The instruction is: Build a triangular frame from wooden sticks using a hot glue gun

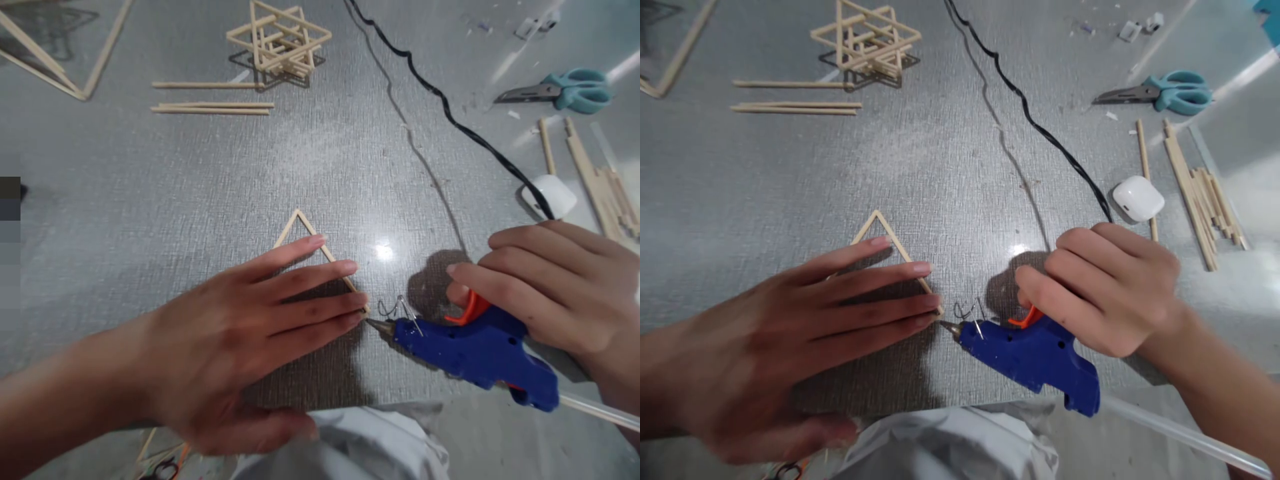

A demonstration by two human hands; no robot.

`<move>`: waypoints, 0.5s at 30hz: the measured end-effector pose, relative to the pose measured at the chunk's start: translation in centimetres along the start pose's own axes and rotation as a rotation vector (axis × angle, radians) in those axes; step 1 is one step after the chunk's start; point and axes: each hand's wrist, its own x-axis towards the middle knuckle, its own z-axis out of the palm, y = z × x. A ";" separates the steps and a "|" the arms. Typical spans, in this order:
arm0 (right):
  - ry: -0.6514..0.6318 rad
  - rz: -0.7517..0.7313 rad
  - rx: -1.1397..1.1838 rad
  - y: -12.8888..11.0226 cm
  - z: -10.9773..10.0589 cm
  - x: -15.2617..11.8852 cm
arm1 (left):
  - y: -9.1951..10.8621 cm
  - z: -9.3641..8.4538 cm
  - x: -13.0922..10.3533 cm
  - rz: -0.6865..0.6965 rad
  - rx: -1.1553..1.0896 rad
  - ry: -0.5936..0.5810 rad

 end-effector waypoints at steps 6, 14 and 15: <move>-0.006 -0.015 -0.027 0.0 -0.2 0.0 | -0.1 -0.4 0.1 0.024 0.022 -0.075; 0.120 -0.097 -0.087 1.4 0.6 -0.4 | 0.0 -0.1 -0.1 0.010 0.043 -0.065; 0.126 -0.092 -0.086 1.4 0.7 -0.5 | 0.0 0.0 -0.2 0.004 0.034 -0.044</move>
